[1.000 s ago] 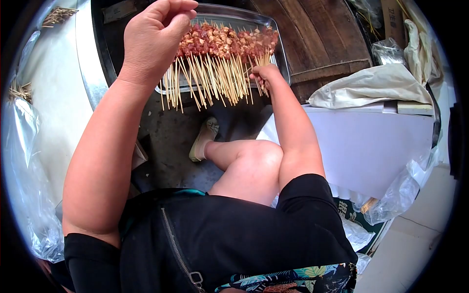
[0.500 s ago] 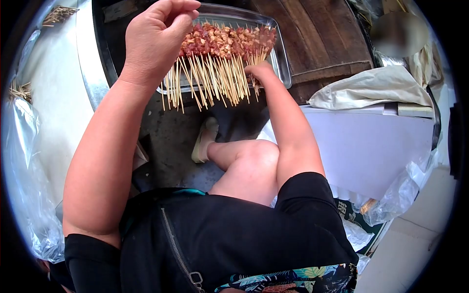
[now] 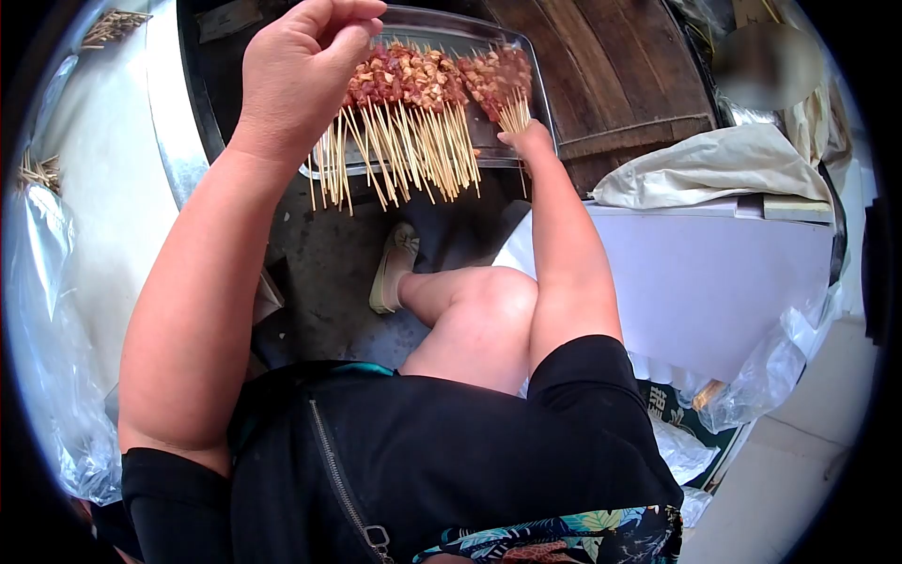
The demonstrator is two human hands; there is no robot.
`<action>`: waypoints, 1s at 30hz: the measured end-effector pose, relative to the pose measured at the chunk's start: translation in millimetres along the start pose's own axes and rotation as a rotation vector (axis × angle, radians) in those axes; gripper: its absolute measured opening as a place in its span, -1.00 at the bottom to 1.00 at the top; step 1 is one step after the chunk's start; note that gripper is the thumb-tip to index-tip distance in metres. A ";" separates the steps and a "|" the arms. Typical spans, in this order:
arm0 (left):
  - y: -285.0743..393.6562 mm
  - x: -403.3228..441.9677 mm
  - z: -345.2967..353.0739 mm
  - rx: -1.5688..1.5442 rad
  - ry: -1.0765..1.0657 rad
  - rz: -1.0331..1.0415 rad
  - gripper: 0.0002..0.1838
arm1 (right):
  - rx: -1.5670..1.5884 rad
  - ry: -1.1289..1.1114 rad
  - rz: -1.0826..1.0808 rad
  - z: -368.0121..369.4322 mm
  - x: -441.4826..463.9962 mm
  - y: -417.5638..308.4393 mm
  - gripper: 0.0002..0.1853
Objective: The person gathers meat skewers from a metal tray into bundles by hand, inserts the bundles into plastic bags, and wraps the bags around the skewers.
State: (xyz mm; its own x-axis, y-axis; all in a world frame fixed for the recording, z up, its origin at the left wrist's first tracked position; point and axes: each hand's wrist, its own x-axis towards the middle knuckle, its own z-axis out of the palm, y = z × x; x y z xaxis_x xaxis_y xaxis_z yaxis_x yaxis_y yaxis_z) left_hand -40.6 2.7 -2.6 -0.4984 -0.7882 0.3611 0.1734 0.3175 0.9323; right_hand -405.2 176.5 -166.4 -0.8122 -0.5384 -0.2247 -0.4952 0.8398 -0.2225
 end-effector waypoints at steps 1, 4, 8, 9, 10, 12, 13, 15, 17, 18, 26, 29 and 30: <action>-0.2 0.0 0.0 -0.004 -0.007 0.002 -0.80 | 0.009 -0.056 -0.007 -10.7 -11.9 -7.1 -0.40; 0.8 -0.2 0.8 0.025 -0.003 -0.002 -0.80 | -0.130 0.169 0.071 -29.3 -41.7 -34.3 -0.35; 0.7 -0.9 0.2 0.071 -0.021 0.025 -0.80 | -0.209 0.420 -0.226 -44.0 -56.5 -52.7 -0.52; 1.6 -0.5 0.2 0.058 -0.017 0.009 -0.80 | -0.208 0.421 -0.227 -36.0 -50.5 -52.4 -0.52; 1.9 -0.6 0.2 0.045 -0.013 -0.008 -0.80 | -0.020 0.224 -0.291 -24.9 -41.5 -52.7 -0.62; -0.7 -1.1 0.3 0.025 -0.013 -0.009 -0.80 | 0.168 0.025 -0.350 -1.4 -29.9 -51.3 -0.67; -1.5 -0.6 0.3 0.003 -0.011 -0.009 -0.80 | 0.154 -0.099 -0.297 8.9 -27.4 -53.6 -0.66; -1.6 0.1 -0.2 0.003 -0.014 -0.010 -0.80 | 0.137 -0.223 -0.248 15.6 -26.9 -57.7 -0.63; -2.1 0.0 -1.0 0.003 -0.018 -0.015 -0.80 | 0.401 -0.385 -0.094 15.6 -34.5 -61.2 -0.60; -2.1 0.1 -1.2 0.013 -0.019 -0.008 -0.80 | 0.397 -0.415 -0.108 12.0 -34.0 -63.9 -0.70; 0.3 -0.7 0.4 0.042 -0.014 -0.001 -0.80 | 0.694 -0.415 0.052 -3.2 -46.3 -69.6 -0.78; -0.6 -0.7 0.1 0.025 -0.017 -0.001 -0.80 | 0.724 -0.445 0.174 -9.6 -44.4 -63.9 -0.79; 0.0 -0.5 0.2 0.022 -0.021 -0.005 -0.80 | 0.618 -0.414 0.098 -9.4 -40.6 -59.8 -0.77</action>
State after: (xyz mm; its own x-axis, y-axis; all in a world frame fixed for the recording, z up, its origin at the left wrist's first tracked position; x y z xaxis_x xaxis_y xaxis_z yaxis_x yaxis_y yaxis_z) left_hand -40.5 3.2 -2.8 -0.5168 -0.7786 0.3560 0.1524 0.3255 0.9332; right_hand -345.6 148.8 -135.0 -0.6005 -0.5475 -0.5828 -0.0640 0.7594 -0.6475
